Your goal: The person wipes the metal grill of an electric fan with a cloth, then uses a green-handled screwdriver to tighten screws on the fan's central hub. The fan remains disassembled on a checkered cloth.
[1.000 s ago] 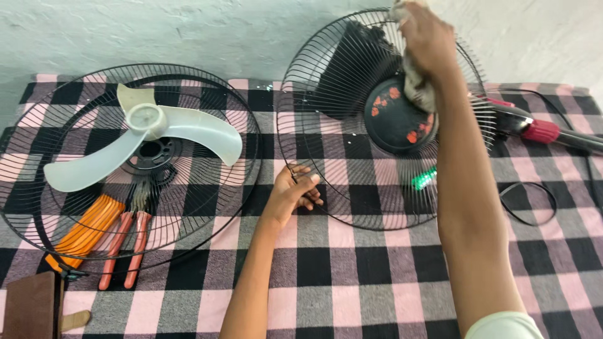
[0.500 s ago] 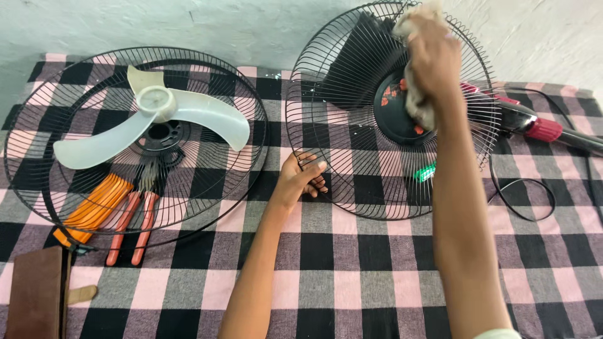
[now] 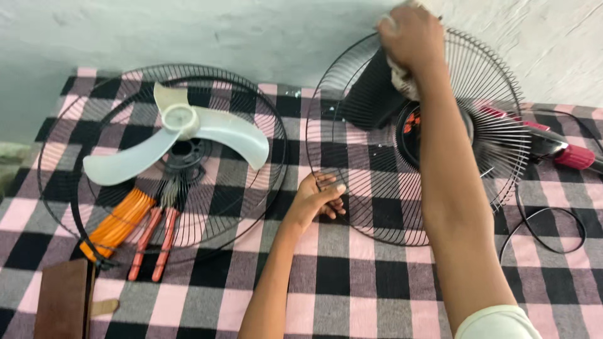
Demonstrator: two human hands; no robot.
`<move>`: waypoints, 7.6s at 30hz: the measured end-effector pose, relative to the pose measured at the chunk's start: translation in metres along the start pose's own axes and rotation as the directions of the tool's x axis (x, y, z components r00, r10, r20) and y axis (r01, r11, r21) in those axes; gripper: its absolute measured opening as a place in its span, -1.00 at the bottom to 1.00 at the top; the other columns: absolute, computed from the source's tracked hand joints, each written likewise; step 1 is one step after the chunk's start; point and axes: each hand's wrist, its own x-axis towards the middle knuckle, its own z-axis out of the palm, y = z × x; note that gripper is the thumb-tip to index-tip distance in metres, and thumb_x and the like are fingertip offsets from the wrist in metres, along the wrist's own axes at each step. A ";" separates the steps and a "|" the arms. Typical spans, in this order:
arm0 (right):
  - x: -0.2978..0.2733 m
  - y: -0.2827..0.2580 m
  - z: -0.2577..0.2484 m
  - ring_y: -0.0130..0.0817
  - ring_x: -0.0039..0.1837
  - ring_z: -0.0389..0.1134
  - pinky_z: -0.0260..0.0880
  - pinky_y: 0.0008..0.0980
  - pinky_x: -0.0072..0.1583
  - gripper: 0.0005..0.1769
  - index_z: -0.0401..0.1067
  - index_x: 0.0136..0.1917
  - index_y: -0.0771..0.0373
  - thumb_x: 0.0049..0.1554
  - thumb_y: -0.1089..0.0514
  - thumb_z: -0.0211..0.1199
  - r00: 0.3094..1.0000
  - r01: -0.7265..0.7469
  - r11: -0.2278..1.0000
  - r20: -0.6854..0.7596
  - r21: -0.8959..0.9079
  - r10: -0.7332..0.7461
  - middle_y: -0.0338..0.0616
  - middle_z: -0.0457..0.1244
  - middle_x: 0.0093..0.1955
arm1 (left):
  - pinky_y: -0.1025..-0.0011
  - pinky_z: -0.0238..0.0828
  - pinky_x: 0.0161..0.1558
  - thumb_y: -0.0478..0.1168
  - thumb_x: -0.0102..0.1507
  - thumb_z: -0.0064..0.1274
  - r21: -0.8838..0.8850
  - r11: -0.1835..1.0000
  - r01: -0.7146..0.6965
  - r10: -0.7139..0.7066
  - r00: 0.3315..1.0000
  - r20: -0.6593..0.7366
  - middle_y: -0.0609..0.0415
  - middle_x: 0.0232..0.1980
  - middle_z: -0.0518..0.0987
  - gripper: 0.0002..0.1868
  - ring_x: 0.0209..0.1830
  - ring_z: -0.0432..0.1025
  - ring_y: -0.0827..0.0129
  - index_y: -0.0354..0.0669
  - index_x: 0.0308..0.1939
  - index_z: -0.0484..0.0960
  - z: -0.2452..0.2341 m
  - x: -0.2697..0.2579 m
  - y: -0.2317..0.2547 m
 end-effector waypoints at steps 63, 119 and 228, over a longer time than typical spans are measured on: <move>-0.350 0.039 -0.117 -0.35 0.02 0.30 0.35 -0.31 0.09 -0.38 0.39 0.13 0.26 0.24 -0.36 0.15 0.464 -0.359 0.224 -0.035 0.906 0.885 -0.19 0.22 -0.01 | 0.57 0.45 -0.65 -0.04 0.14 0.35 0.136 0.960 -0.246 0.255 0.965 -0.053 0.04 -0.16 0.56 -0.04 -0.43 0.54 0.43 -0.20 0.46 0.11 0.022 -0.015 0.023; -0.363 0.031 -0.110 -0.05 0.37 0.25 0.28 -0.03 0.31 -0.34 0.19 0.45 0.20 0.30 -0.27 0.11 0.750 -0.371 0.453 -0.025 0.810 0.660 0.07 0.16 0.38 | 0.24 0.76 -0.22 0.45 0.23 -0.23 -0.069 0.995 -0.066 0.074 0.991 0.114 -0.22 0.07 0.67 -0.06 -0.19 0.69 0.10 -0.15 0.45 0.21 -0.015 -0.028 0.032; -0.275 -0.082 -0.137 -0.41 -0.02 0.52 0.59 -0.45 0.02 -0.46 0.10 0.59 0.09 0.50 0.16 0.31 0.957 -0.047 0.780 -0.195 0.624 0.214 -0.03 0.42 0.04 | 0.29 0.73 -0.24 0.19 0.31 -0.05 0.057 0.936 -0.347 0.348 0.938 0.001 -0.32 0.06 0.65 -0.11 -0.24 0.67 0.17 -0.25 0.58 0.14 -0.027 -0.020 0.025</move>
